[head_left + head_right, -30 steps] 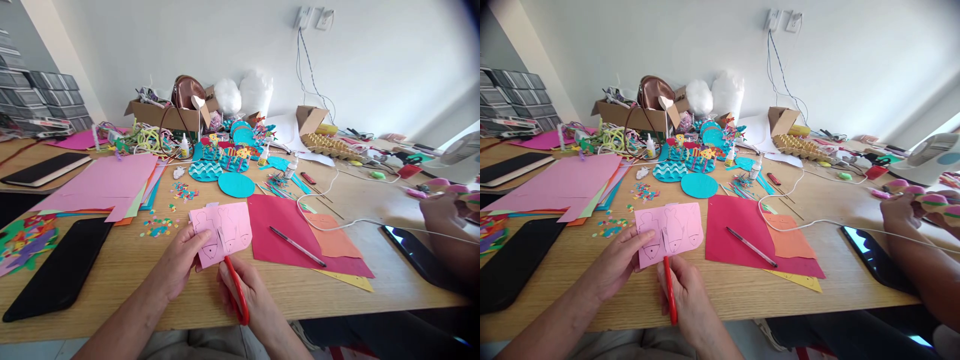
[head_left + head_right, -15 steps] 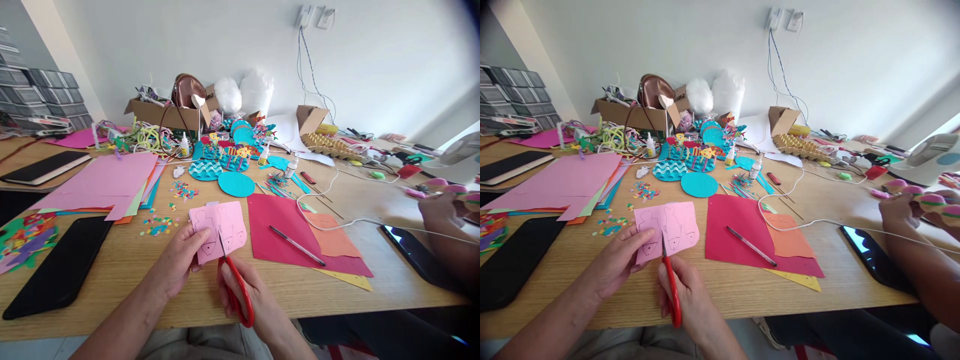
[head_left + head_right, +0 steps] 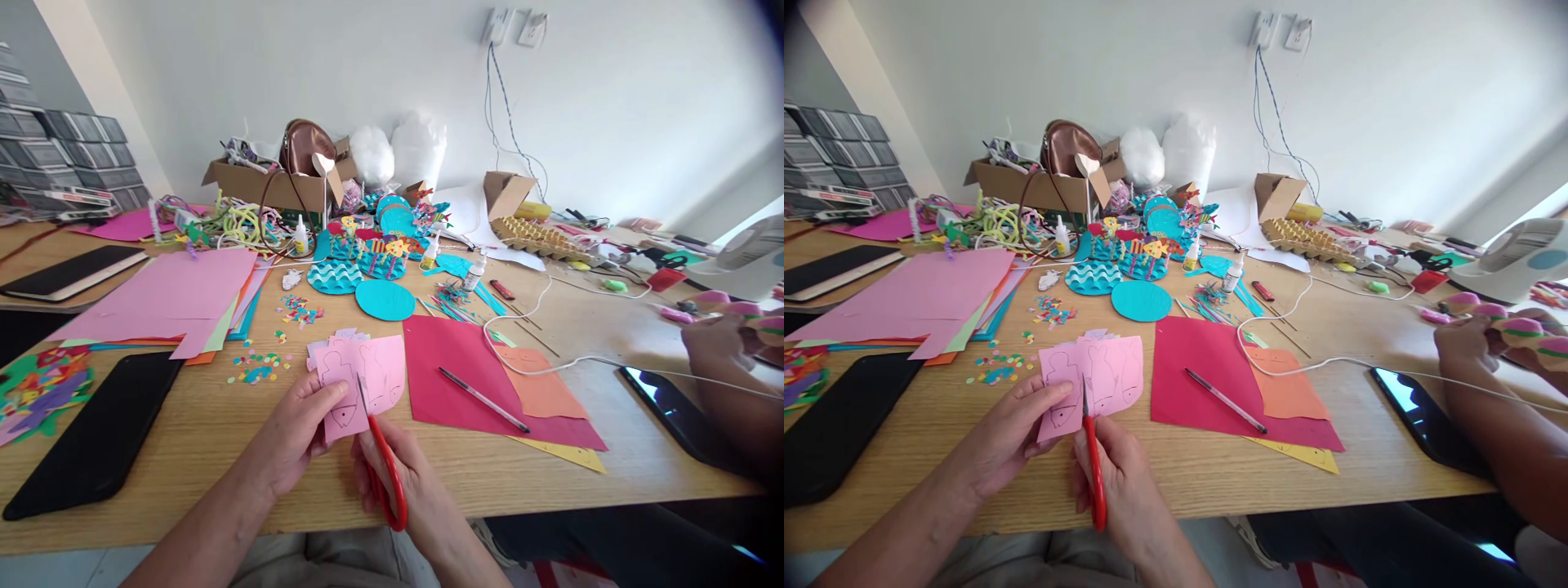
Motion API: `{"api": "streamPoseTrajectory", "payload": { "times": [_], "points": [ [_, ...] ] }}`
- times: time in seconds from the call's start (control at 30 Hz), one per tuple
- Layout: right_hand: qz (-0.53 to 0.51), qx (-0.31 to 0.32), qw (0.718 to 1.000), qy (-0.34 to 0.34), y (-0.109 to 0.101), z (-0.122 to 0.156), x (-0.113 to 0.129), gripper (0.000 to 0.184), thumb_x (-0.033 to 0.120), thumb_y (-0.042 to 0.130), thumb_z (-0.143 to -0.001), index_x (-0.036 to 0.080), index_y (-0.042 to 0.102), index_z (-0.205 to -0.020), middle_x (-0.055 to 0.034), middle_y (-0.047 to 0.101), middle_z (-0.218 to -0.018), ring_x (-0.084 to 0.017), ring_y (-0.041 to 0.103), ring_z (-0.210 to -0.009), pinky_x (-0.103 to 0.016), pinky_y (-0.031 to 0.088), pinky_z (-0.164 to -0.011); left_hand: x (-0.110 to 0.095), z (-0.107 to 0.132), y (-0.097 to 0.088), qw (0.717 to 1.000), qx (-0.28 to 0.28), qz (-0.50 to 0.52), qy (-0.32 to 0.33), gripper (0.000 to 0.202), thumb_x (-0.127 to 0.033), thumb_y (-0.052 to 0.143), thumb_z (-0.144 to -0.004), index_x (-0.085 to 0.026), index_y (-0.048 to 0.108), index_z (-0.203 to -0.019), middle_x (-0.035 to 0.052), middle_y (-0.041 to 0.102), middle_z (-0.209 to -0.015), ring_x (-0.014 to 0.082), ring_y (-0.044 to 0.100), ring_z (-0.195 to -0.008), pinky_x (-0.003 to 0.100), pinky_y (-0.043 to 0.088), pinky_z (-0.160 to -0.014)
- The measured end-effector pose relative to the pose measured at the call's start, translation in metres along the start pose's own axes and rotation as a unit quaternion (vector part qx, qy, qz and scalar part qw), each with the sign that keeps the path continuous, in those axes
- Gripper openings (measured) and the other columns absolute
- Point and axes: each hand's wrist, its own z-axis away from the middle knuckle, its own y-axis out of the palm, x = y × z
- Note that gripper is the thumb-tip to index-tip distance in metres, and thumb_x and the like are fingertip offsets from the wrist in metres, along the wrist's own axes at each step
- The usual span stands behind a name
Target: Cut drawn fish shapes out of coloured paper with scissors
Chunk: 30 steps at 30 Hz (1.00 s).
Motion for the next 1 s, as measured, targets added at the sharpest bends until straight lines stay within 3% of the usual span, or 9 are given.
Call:
{"api": "streamPoseTrajectory", "payload": {
  "times": [0.27,0.4,0.6,0.83,0.93,1.0],
  "points": [
    [-0.004,-0.022,1.0,-0.003,0.002,-0.001,-0.008,0.048,0.065,0.042,-0.081,0.019,0.043,-0.068,0.0066,0.041,-0.046,-0.006,0.036,-0.038,-0.017,0.026,-0.036,0.001,0.0,-0.003,1.0,0.004,-0.002,-0.012,0.022,-0.037,0.064,-0.066,-0.019,0.051,-0.065,-0.0078,0.044,-0.045,0.0046,0.029,-0.038,0.015,0.016,-0.034],
    [0.006,-0.018,1.0,-0.009,0.0,0.0,-0.006,0.046,0.063,0.042,-0.082,0.019,0.043,-0.068,0.0062,0.042,-0.048,-0.007,0.038,-0.04,-0.017,0.028,-0.037,0.002,0.0,-0.003,1.0,0.013,-0.001,-0.015,0.022,-0.036,0.064,-0.065,-0.019,0.049,-0.062,-0.0077,0.044,-0.044,0.0046,0.029,-0.037,0.016,0.016,-0.034],
    [0.027,-0.015,1.0,-0.005,-0.002,-0.002,0.002,0.05,0.066,0.038,-0.082,0.017,0.046,-0.07,0.0045,0.043,-0.05,-0.008,0.039,-0.044,-0.019,0.03,-0.041,0.005,0.002,-0.004,0.999,0.017,0.001,-0.039,0.022,-0.038,0.065,-0.065,-0.019,0.055,-0.072,-0.0067,0.049,-0.05,0.0053,0.033,-0.041,0.016,0.017,-0.036],
    [0.033,-0.018,0.999,-0.015,-0.007,-0.003,-0.007,0.05,0.067,0.04,-0.081,0.019,0.042,-0.066,0.0053,0.04,-0.051,-0.007,0.036,-0.044,-0.019,0.027,-0.04,0.007,0.002,-0.005,0.999,0.008,0.007,-0.048,0.023,-0.038,0.069,-0.063,-0.019,0.057,-0.071,-0.0063,0.05,-0.05,0.0065,0.037,-0.042,0.017,0.018,-0.037],
    [0.036,-0.011,0.999,-0.019,-0.006,-0.002,-0.01,0.049,0.065,0.042,-0.082,0.018,0.043,-0.066,0.0053,0.041,-0.051,-0.007,0.036,-0.044,-0.018,0.027,-0.039,0.007,0.003,-0.004,0.999,0.004,0.018,-0.039,0.027,-0.04,0.071,-0.063,-0.019,0.062,-0.077,-0.0047,0.056,-0.055,0.0086,0.044,-0.047,0.018,0.027,-0.04],
    [0.042,-0.007,0.999,-0.013,-0.005,-0.003,-0.01,0.049,0.065,0.041,-0.082,0.018,0.044,-0.066,0.0055,0.041,-0.05,-0.007,0.036,-0.043,-0.018,0.027,-0.038,0.006,0.003,-0.004,0.999,-0.007,0.031,0.0,0.031,-0.041,0.072,-0.063,-0.019,0.065,-0.084,-0.0032,0.061,-0.061,0.0107,0.05,-0.053,0.02,0.035,-0.047]
  ]
}}
